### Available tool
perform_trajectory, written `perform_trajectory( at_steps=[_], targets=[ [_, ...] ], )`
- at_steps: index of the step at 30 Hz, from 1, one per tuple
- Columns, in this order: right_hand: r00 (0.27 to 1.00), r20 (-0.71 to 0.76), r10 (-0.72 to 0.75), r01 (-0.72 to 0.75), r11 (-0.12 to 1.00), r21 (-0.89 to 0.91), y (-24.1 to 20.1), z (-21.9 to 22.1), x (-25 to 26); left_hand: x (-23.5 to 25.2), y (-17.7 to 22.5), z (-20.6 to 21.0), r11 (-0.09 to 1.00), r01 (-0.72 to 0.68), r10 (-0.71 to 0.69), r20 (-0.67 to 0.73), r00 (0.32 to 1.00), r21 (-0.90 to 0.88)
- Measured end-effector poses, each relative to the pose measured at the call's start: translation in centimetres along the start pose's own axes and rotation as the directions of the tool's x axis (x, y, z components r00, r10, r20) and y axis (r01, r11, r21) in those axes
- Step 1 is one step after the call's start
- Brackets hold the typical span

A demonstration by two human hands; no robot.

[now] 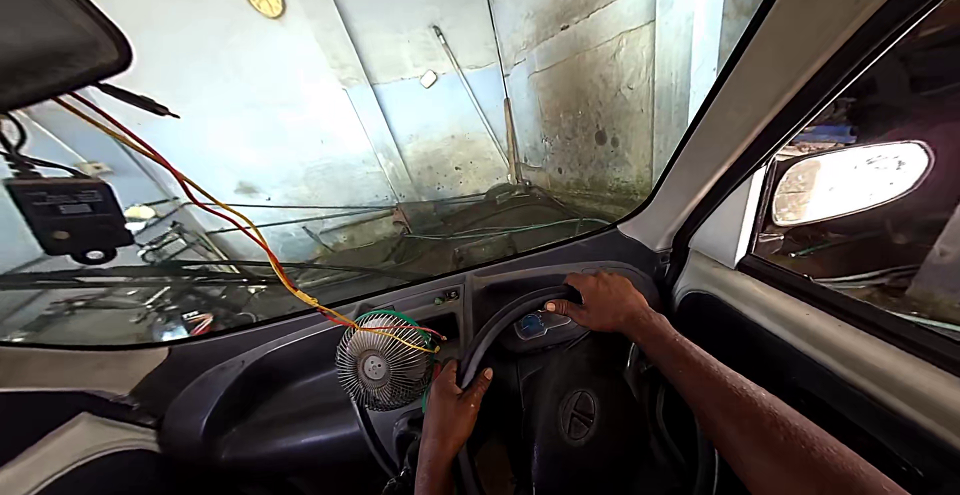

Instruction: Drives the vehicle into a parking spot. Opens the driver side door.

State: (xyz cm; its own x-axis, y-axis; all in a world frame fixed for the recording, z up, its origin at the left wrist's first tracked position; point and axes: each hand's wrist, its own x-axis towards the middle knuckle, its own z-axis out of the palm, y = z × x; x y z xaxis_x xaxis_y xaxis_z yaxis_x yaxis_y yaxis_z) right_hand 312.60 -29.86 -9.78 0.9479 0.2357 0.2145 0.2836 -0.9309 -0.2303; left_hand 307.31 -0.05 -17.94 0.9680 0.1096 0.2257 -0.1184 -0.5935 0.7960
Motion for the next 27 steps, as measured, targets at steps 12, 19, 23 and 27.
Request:
perform_trajectory(
  at_steps=[12, 19, 23, 27],
  targets=[
    [0.976, -0.164, 0.146, -0.133, 0.987, 0.087, 10.0, 7.7, 32.5, 38.6, -3.1, 5.4, 0.975, -0.082, 0.062, 0.105, 0.993, 0.207],
    [0.993, -0.056, 0.107, -0.104, 0.993, 0.056, 13.6, 9.5, 52.3, 55.3, -6.7, 8.5, 0.977, -0.065, 0.06, 0.027, 0.998, 0.201],
    [0.997, -0.048, 0.064, -0.063, 0.998, 0.022, 15.2, 10.7, 62.5, 63.8, -8.4, 10.1, 0.981, -0.043, 0.047, -0.019, 0.999, 0.19],
    [0.997, -0.049, 0.066, -0.065, 0.998, 0.019, 17.2, 12.4, 72.1, 73.4, -10.0, 11.6, 0.982, -0.023, 0.026, -0.018, 0.999, 0.188]
  ],
)
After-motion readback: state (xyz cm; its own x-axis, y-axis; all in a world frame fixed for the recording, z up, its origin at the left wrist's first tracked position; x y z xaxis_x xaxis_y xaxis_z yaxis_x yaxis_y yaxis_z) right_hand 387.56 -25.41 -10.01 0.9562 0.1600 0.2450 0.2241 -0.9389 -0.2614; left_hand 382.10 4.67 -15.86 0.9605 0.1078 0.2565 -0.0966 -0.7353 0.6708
